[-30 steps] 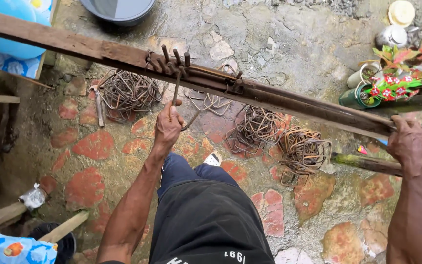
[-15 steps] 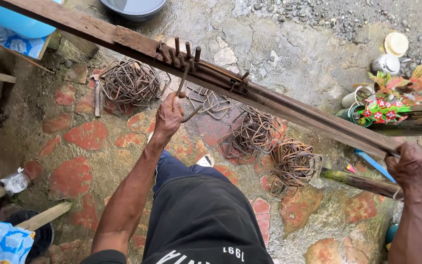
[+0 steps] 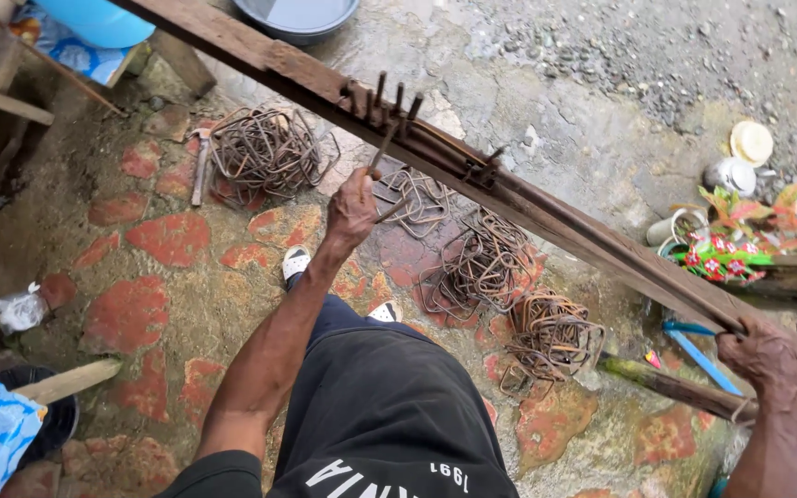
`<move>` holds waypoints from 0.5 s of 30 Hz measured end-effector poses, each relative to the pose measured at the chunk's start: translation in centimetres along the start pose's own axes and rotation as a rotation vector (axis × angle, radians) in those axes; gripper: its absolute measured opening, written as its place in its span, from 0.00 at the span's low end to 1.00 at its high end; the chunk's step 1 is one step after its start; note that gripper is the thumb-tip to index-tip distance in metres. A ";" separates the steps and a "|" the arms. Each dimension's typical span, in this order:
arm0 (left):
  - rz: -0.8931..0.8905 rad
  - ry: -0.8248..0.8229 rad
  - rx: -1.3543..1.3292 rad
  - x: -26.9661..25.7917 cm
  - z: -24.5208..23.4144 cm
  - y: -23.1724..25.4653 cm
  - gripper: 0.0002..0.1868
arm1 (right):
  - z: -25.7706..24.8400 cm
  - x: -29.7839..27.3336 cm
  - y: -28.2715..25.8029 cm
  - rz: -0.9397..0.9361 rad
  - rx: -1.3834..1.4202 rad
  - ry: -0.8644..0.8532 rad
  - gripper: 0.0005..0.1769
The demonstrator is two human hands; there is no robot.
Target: Measuring and bending rebar into stirrups using a manual jig and a lever bar
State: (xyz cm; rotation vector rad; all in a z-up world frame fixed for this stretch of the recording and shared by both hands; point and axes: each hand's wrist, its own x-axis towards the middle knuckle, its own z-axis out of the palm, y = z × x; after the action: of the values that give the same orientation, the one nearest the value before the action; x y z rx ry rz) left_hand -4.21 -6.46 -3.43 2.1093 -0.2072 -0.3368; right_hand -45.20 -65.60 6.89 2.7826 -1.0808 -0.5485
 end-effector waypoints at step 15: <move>-0.110 -0.232 -0.425 -3.0 -4.8 3.2 0.20 | 0.7 -0.2 -1.5 0.165 -0.197 -0.081 0.24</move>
State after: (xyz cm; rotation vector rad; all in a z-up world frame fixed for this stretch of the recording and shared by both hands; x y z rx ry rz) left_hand -5.59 -3.48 2.16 1.6636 -0.1395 -0.6343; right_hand -44.66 -64.33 5.93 2.4960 -1.1877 -0.7100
